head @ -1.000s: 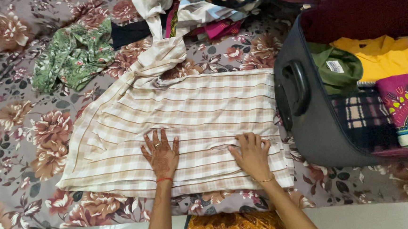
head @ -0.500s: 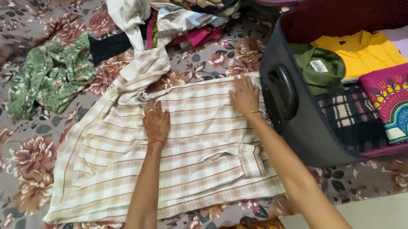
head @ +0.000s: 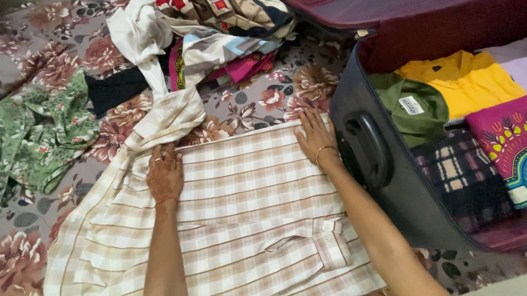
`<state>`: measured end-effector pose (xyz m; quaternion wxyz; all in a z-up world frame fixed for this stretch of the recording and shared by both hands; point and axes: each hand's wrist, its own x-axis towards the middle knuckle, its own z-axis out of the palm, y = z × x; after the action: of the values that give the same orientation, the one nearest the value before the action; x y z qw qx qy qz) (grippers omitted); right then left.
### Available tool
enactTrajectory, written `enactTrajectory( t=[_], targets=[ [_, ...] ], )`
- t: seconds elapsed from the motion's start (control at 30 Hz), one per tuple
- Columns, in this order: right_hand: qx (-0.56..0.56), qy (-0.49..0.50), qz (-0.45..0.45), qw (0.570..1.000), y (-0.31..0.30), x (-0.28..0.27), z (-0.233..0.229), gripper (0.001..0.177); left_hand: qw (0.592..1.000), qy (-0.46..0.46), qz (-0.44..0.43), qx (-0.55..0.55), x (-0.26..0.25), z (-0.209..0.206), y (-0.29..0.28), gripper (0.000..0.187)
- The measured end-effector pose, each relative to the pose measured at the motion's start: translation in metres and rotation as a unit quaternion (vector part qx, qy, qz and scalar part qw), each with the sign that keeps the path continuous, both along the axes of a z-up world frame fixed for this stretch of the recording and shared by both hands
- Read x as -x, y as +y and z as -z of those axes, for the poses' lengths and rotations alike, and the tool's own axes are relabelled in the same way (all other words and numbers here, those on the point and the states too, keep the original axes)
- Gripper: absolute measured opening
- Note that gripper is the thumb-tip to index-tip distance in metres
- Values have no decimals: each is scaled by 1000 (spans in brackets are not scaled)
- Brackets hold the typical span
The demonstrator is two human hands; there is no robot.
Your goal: The person folds a shirt and other clothes by hand on a bed and places them into an open suitcase.
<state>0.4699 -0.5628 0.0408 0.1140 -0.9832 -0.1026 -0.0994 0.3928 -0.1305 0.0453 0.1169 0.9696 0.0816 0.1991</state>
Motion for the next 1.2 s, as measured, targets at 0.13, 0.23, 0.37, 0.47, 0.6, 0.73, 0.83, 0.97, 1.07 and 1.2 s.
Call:
enactTrajectory(
  t=[0.13,0.23,0.37,0.47,0.6,0.73,0.83,0.97,1.07,1.2],
  targets=[
    [-2,-2,-5,1000,2,3,2,63,999,-46,20,-21,6,2,3,36],
    [-14,-3,-5,1000,1,0,2,59,999,-44,18,-16,5,1,3,36],
    [-5,-20,-10,1000,0,-5,8,50,999,-19,9,-46,4,8,2,36],
    [-27,-22,-7,999,2,-8,8,48,995,-42,49,-72,0,6,8,35],
    [-4,-153,-36,988,-6,-9,2,23,987,-4,75,-145,20,-16,19,33],
    [57,-260,-72,961,-18,19,-7,19,970,-62,132,-193,49,-38,24,33],
    [77,-298,-103,946,-28,47,-15,13,953,-54,210,-209,76,-46,28,29],
    [107,-321,-186,923,-36,87,-22,11,936,-25,275,-216,102,-49,33,31],
    [143,-311,-233,910,-40,107,-27,13,939,37,273,-207,112,-46,38,29],
    [176,-329,-158,914,-35,127,-24,7,921,-35,306,-237,119,-38,49,32]
  ],
)
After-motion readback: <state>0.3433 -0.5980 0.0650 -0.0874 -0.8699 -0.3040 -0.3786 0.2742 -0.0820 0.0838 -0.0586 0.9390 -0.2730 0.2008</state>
